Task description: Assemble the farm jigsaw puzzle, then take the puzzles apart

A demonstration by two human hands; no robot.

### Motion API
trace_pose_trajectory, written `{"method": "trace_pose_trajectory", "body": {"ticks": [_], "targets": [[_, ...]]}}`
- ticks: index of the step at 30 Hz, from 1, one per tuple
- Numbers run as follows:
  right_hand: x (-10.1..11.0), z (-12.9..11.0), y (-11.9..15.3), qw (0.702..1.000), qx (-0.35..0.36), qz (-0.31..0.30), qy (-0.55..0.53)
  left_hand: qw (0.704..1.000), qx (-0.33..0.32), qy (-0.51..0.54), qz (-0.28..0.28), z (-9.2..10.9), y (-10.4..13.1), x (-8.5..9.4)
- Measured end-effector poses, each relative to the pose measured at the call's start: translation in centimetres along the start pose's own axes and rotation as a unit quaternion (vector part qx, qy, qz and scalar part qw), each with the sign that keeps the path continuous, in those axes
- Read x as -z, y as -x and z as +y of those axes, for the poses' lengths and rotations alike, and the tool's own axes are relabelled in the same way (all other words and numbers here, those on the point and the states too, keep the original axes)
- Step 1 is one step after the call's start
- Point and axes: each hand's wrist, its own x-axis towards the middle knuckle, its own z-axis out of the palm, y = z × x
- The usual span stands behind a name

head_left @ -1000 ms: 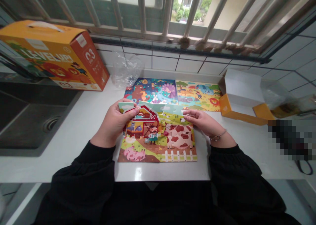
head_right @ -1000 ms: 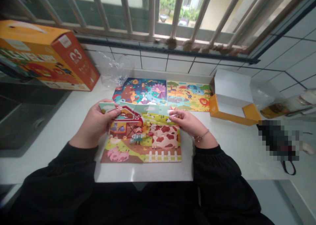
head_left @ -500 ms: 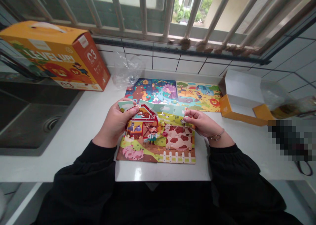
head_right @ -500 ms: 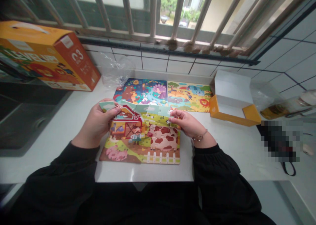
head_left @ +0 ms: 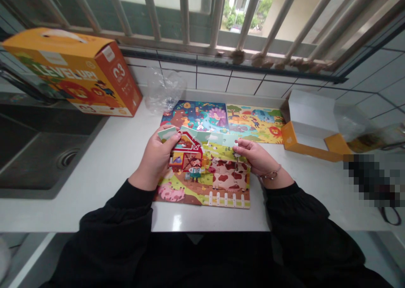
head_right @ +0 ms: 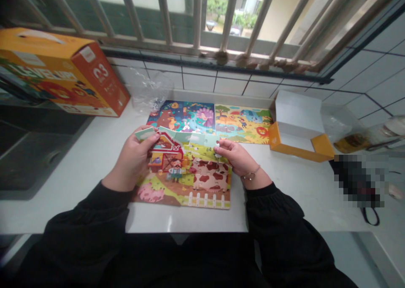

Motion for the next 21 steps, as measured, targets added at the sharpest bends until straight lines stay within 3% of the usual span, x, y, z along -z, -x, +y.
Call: {"method": "trace_pose_trajectory", "body": {"ticks": [9,15,21], "targets": [[0.1,0.0,-0.1,0.999,0.031,0.026,0.013,0.997,0.041,-0.015,-0.058,-0.8,0.3,-1.1],[0.3,0.0,-0.1,0.999,0.041,0.021,0.023,0.994,0.053,-0.048,-0.084,-0.7,0.5,-0.9],[0.0,-0.4,0.2,0.999,0.042,0.029,0.008,0.998,0.011,-0.032,-0.055,-0.4,0.6,-0.8]]}}
